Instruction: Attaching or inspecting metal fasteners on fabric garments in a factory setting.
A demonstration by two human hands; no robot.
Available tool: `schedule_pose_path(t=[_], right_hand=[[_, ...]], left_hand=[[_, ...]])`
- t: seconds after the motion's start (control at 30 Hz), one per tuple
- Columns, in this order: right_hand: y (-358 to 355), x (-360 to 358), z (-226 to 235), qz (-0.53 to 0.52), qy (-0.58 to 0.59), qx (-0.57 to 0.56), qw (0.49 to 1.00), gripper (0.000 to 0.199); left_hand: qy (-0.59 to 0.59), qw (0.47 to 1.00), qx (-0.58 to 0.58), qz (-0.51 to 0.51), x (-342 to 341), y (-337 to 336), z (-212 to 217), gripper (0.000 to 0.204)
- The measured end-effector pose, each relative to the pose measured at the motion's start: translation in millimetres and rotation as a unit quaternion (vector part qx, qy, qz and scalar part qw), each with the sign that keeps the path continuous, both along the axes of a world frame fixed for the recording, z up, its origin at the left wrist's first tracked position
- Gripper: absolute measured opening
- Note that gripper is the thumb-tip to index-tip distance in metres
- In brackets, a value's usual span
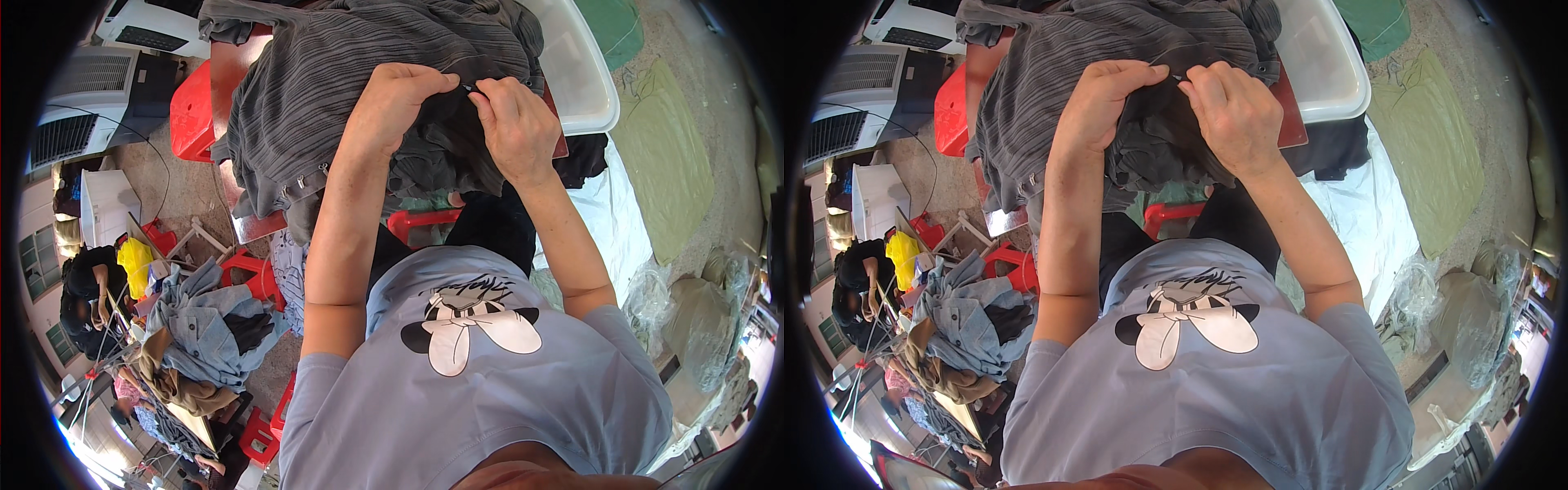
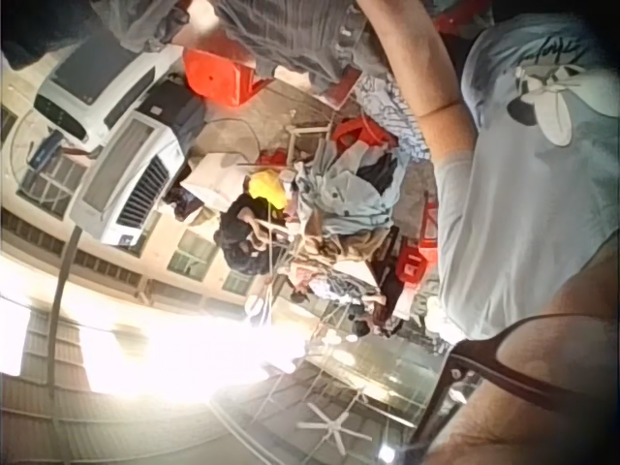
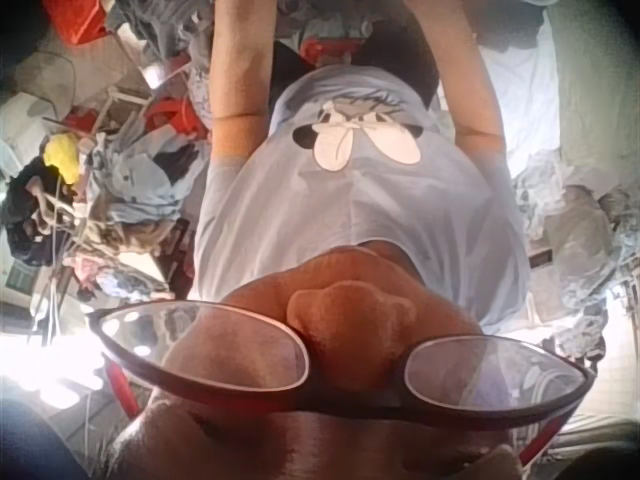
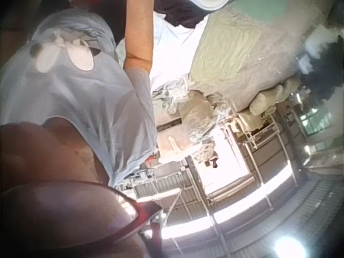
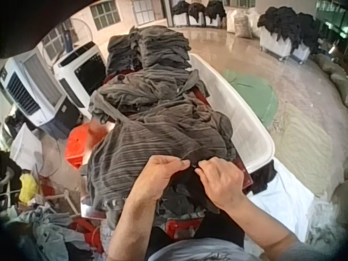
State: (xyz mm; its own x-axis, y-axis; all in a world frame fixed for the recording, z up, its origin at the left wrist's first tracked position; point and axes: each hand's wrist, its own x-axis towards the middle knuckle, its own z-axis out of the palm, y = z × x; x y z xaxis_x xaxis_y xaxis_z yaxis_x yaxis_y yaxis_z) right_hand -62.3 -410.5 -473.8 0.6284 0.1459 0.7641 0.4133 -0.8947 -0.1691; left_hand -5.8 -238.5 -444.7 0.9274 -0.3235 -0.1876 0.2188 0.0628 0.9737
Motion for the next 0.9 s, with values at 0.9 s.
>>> schedule_pose_path(t=[0.9], right_hand=[[-8.1, 7.1, -3.3, 0.193, 0.218, 0.479, 0.828, 0.022]], left_hand=[[0.026, 0.998, 0.039, -0.040, 4.2, 6.2, 3.1, 0.019]])
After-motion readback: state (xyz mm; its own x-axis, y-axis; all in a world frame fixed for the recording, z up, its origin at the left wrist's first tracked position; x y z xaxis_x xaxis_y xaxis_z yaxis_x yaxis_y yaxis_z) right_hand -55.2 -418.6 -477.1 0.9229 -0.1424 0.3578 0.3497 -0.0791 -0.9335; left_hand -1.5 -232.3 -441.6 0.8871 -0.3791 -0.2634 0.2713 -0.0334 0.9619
